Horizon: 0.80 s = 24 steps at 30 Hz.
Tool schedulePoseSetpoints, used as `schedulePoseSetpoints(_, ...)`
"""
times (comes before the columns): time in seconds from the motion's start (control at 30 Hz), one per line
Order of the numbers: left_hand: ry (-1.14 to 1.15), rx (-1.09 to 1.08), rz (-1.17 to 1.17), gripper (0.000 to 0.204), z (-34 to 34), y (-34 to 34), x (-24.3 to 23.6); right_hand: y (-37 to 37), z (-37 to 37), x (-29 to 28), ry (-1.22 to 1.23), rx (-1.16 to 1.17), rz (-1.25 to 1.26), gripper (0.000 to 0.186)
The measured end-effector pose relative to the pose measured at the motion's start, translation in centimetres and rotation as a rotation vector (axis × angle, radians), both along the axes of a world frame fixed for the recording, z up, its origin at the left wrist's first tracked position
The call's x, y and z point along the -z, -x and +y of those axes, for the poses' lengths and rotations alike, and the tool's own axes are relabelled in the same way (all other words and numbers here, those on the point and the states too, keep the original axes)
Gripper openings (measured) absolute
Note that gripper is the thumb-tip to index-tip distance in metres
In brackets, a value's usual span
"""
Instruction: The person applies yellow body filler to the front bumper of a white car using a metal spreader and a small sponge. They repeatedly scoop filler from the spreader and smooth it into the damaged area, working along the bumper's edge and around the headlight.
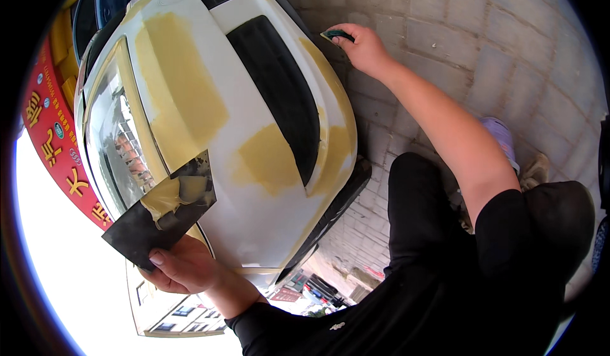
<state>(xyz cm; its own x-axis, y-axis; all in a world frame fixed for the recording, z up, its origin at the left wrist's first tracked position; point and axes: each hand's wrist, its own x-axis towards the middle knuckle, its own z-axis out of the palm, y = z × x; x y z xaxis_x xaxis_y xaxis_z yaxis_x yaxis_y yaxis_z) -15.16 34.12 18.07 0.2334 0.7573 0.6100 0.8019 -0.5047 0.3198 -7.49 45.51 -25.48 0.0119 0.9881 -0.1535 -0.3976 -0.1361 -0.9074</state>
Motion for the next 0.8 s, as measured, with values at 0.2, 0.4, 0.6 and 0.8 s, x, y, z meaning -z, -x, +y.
schedulePoseSetpoints(0.2, 0.028, 0.000, -0.007, 0.041, 0.1, -0.3, -0.2, 1.0, 0.4, -2.0, 0.028, -0.062, -0.066, 0.020)
schedulePoseSetpoints(0.4, 0.018, -0.030, 0.039, 0.039, -0.5, -1.9, -1.1, 2.7, -5.5, -3.1, -0.062, 0.025, 0.035, 0.018)
schedulePoseSetpoints(0.6, 0.035, -0.019, -0.049, 0.038, 0.0, 0.4, -0.1, 0.6, -10.0, 0.6, -0.042, -0.142, -0.020, 0.016)
schedulePoseSetpoints(0.8, 0.017, -0.026, 0.007, 0.038, -0.5, -1.1, -1.4, 0.0, -2.3, -1.9, -0.054, 0.012, 0.000, 0.019)
